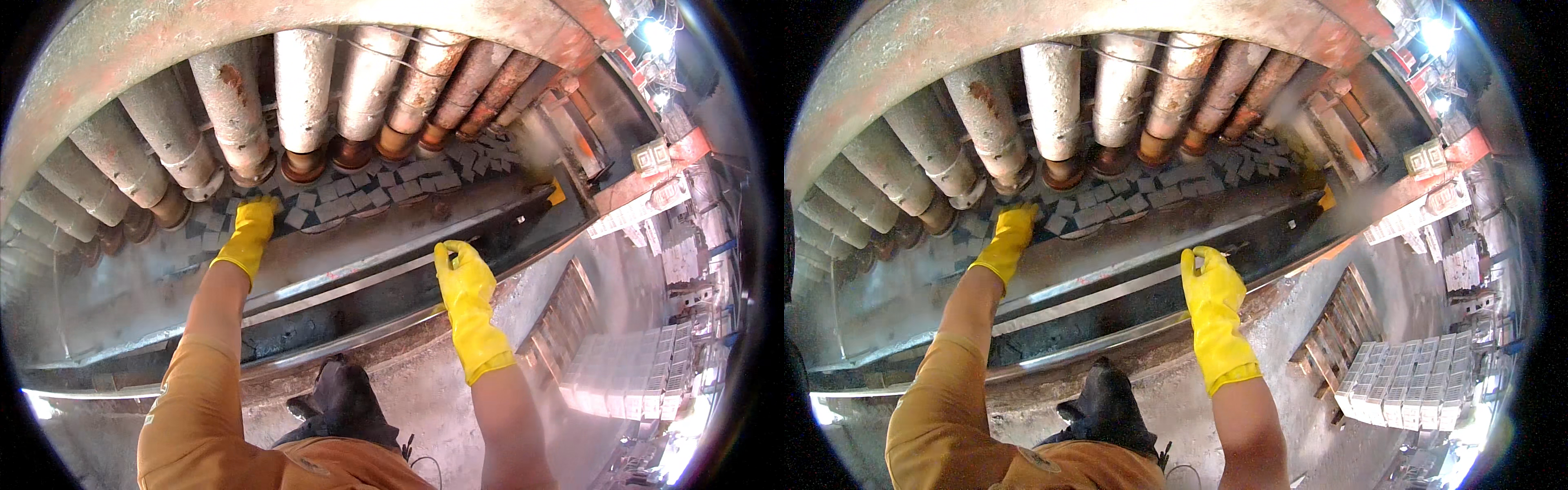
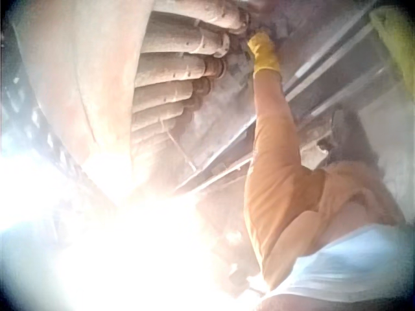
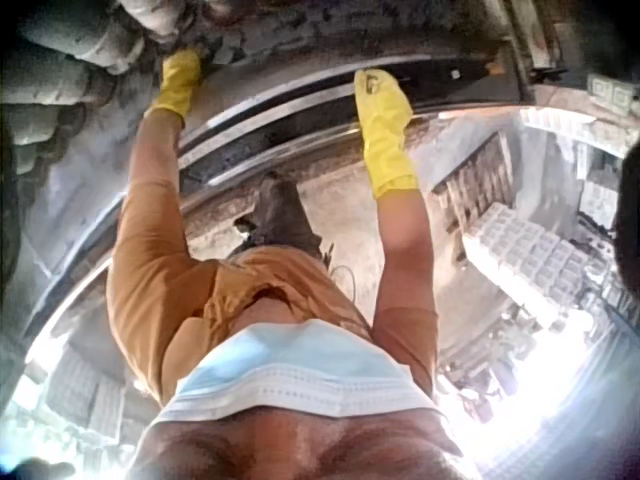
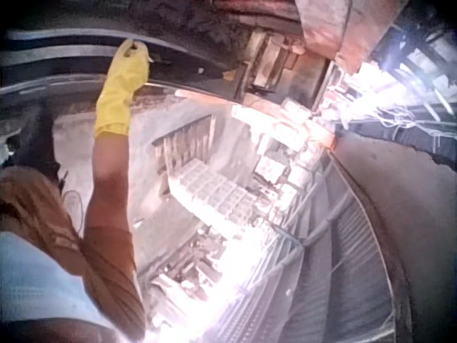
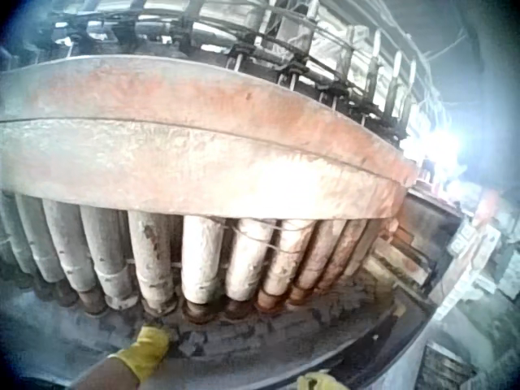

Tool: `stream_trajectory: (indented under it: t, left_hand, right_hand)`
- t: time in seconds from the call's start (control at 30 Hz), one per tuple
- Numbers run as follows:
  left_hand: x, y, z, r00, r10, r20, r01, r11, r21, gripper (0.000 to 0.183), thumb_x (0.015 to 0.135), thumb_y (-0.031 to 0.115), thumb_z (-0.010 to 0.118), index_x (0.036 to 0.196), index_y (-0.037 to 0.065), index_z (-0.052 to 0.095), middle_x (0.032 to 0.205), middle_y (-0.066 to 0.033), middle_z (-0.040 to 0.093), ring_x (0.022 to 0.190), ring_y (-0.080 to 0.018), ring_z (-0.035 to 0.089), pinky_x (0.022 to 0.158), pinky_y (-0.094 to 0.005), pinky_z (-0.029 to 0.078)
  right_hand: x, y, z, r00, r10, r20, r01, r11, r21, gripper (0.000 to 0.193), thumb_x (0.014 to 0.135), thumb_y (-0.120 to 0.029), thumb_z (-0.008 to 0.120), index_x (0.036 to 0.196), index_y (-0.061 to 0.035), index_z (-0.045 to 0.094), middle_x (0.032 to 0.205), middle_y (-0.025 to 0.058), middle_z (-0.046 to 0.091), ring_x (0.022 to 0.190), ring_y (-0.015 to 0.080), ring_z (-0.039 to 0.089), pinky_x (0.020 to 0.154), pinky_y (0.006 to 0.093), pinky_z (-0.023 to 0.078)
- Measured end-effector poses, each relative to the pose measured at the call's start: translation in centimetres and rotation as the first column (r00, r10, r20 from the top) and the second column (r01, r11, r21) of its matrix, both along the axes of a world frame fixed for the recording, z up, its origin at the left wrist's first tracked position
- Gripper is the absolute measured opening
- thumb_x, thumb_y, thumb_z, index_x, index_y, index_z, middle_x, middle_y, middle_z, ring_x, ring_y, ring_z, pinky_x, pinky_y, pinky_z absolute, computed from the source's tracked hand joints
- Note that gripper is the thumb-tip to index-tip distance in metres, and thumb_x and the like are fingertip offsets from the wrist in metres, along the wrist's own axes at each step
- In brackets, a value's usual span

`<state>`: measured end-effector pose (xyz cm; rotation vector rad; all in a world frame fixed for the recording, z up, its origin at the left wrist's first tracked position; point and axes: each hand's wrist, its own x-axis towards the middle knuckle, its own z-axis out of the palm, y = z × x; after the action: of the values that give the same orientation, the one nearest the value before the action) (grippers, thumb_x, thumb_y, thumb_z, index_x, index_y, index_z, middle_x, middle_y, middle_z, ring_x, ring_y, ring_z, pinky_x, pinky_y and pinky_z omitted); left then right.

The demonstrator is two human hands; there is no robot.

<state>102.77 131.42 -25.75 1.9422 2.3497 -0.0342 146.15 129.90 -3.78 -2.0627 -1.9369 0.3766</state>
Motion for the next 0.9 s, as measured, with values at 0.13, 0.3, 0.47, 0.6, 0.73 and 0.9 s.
stream_trajectory:
  t: [0.13, 0.3, 0.47, 0.6, 0.73, 0.9]
  left_hand:
    - [-2.4, -0.5, -1.4, 0.987, 0.015, 0.162, -0.007, 0.999, -0.054, 0.048, 0.096, 0.021, 0.06, 0.144, 0.023, 0.057, 0.152, -0.0099, 0.054, 0.14, -0.0356, 0.051, 0.113, -0.052, 0.041]
    - [-0.4, -2.4, 4.3, 0.965, -0.036, 0.261, 0.05, 0.998, -0.046, 0.067, 0.091, 0.021, 0.068, 0.154, 0.021, 0.046, 0.167, -0.0153, 0.033, 0.148, -0.0414, 0.039, 0.118, -0.0494, 0.039]
    - [-2.4, -6.7, 9.7, 0.932, -0.237, 0.275, 0.258, 0.965, -0.045, 0.066, 0.092, 0.026, 0.069, 0.153, 0.013, 0.046, 0.162, -0.0209, 0.04, 0.146, -0.041, 0.043, 0.116, -0.05, 0.041]
    - [-5.9, -13.5, 15.7, 0.918, -0.255, 0.302, 0.28, 0.959, -0.041, 0.063, 0.096, 0.024, 0.067, 0.153, 0.01, 0.046, 0.156, -0.0223, 0.048, 0.142, -0.0401, 0.048, 0.116, -0.0482, 0.041]
    - [-5.7, -19.3, 25.9, 0.893, -0.018, 0.451, 0.099, 0.983, -0.157, 0.06, 0.096, 0.025, 0.068, 0.151, 0.008, 0.049, 0.151, -0.0201, 0.055, 0.14, -0.0398, 0.05, 0.116, -0.0474, 0.041]
    - [-8.0, -26.2, 27.3, 0.882, 0.173, 0.438, -0.166, 0.985, -0.055, 0.058, 0.095, 0.028, 0.07, 0.148, 0.009, 0.055, 0.144, -0.0192, 0.061, 0.132, -0.0388, 0.057, 0.112, -0.0448, 0.044]
  right_hand:
    - [-1.5, 2.1, -0.9, 1.0, 0.026, -0.007, -0.026, 1.0, 0.013, 0.041, 0.095, -0.053, 0.064, 0.114, -0.0192, 0.076, 0.102, 0.0135, 0.078, 0.098, 0.0371, 0.073, 0.086, 0.0469, 0.056]
    - [-2.7, 3.5, -0.9, 1.0, 0.028, 0.006, -0.028, 0.999, 0.045, 0.043, 0.096, -0.053, 0.063, 0.115, -0.0175, 0.075, 0.105, 0.0143, 0.077, 0.099, 0.0377, 0.073, 0.087, 0.0473, 0.056]
    - [-3.9, 4.6, -0.4, 0.999, 0.03, 0.039, -0.032, 0.997, 0.067, 0.042, 0.097, -0.051, 0.063, 0.114, -0.015, 0.075, 0.108, 0.0137, 0.077, 0.1, 0.0372, 0.073, 0.089, 0.0464, 0.056]
    - [-5.1, 5.6, -0.5, 0.997, 0.069, 0.02, -0.071, 0.993, 0.092, 0.041, 0.097, -0.049, 0.063, 0.112, -0.0128, 0.076, 0.106, 0.0142, 0.077, 0.1, 0.0368, 0.073, 0.089, 0.0458, 0.056]
    - [-5.0, 6.5, -0.8, 0.995, 0.075, 0.068, -0.085, 0.985, 0.15, 0.041, 0.096, -0.049, 0.064, 0.109, -0.0127, 0.076, 0.103, 0.0145, 0.077, 0.095, 0.0368, 0.074, 0.084, 0.0467, 0.057]
    - [-5.0, 8.2, -1.7, 0.993, 0.069, 0.098, -0.084, 0.985, 0.149, 0.042, 0.096, -0.05, 0.063, 0.109, -0.0125, 0.076, 0.105, 0.0137, 0.077, 0.095, 0.0364, 0.074, 0.084, 0.0467, 0.057]
